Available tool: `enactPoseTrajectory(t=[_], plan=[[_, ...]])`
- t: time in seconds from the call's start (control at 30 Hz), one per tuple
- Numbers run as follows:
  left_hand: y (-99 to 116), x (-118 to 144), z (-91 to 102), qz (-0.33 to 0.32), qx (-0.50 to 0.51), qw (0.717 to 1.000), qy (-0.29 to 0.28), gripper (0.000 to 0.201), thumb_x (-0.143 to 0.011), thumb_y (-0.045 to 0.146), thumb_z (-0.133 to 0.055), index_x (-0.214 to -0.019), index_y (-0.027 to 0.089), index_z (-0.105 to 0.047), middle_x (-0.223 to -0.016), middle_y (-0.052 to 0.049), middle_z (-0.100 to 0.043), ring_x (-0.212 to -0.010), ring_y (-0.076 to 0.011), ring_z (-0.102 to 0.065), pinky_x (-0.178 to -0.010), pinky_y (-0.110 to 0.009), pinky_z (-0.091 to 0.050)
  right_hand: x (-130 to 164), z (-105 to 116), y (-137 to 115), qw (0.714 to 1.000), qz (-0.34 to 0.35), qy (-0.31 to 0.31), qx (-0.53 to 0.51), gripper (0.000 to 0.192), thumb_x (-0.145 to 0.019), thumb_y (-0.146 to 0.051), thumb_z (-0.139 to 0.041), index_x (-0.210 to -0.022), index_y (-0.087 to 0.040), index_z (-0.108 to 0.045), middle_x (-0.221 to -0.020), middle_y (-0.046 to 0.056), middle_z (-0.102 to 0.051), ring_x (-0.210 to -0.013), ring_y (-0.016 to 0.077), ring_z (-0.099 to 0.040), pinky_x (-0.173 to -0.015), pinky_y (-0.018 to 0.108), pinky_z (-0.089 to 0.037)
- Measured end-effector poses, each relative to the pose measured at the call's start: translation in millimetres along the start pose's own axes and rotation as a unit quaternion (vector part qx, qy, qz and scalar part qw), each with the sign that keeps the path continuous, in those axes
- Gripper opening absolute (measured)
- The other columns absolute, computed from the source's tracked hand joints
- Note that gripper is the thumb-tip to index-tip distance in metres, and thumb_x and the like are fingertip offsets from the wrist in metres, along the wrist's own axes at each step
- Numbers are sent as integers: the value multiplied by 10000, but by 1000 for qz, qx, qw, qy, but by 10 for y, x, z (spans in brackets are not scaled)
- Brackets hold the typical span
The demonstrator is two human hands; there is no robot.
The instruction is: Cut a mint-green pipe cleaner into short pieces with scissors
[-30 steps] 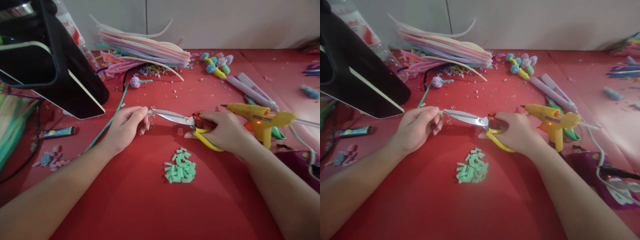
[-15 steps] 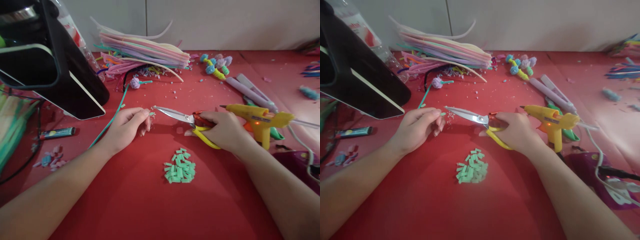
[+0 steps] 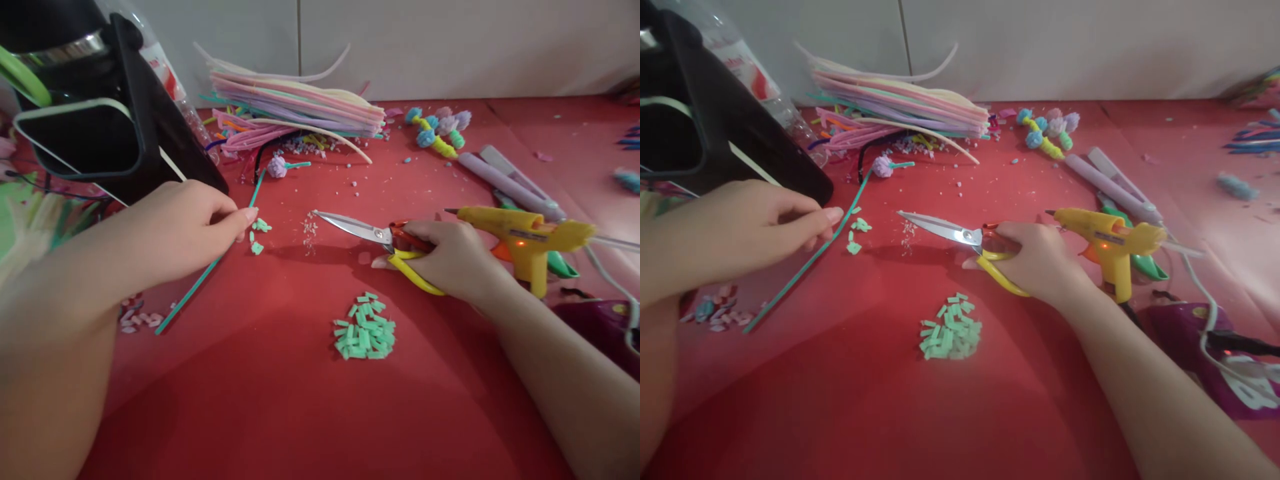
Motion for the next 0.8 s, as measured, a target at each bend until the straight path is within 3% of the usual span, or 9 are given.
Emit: enactPoseTrajectory(t=[0.07, 0.17, 0.27, 0.33, 0.43, 0.63, 0.8], plan=[[80, 42, -4, -1, 10, 1000, -3, 463, -854, 276, -705, -474, 205, -450, -345, 84, -311, -294, -58, -229, -340, -276, -119, -6, -3, 5, 1000, 6, 4, -4, 707, -590, -914, -604, -585, -237, -399, -517, -18, -361, -526, 130, -312, -493, 320, -284], [314, 147, -230, -48, 13, 997, -66, 232, -874, 317, -667, -665, 225, -624, -464, 60, -505, -344, -91, -399, -375, -272, -227, -16, -2, -4, 1000, 12, 5, -10, 690, -611, -892, -614, -580, -241, -385, -516, -13, -357, -523, 133, -307, -483, 325, -268], [628, 285, -551, -133, -15, 984, -121, 85, -891, 314, -627, -854, 251, -669, -829, -3, -686, -660, -159, -620, -568, -276, -399, -24, -4, -37, 1000, 15, -6, -16, 674, -630, -865, -622, -583, -241, -371, -531, -7, -371, -538, 136, -303, -495, 334, -262], [761, 371, -796, -152, -46, 972, -171, 101, -925, 272, -566, -907, 255, -664, -962, -21, -681, -788, -191, -645, -681, -309, -422, -29, -10, -46, 1000, 11, -13, -14, 672, -628, -862, -618, -587, -239, -366, -541, -6, -371, -552, 138, -303, -508, 333, -271], [882, 463, -1043, -151, -66, 959, -232, 102, -952, 237, -522, -928, 232, -621, -997, -31, -660, -811, -198, -640, -686, -328, -409, -40, -6, -41, 1000, 6, -10, -14, 685, -611, -878, -595, -587, -233, -367, -547, -15, -354, -559, 129, -294, -516, 316, -279], [930, 507, -1177, -139, -55, 954, -260, 163, -998, 294, -468, -905, 211, -573, -966, -34, -645, -773, -191, -632, -628, -323, -386, -47, 20, -55, 1000, 9, -2, -13, 670, -608, -855, -603, -579, -227, -370, -547, -29, -339, -565, 121, -293, -526, 299, -269], [941, 510, -1196, -151, -34, 953, -261, 180, -994, 184, -417, -883, 206, -558, -979, -34, -645, -757, -175, -616, -634, -322, -386, -45, 29, -42, 1000, 7, -1, -13, 661, -611, -841, -616, -578, -229, -369, -546, -29, -341, -569, 126, -285, -525, 298, -267]])
Point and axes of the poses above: each hand's wrist, its own x-axis away from the middle knuckle, its own z-axis out of the back of the hand, y = z × x, the point moved 10 cm from there along -x, towards the middle knuckle
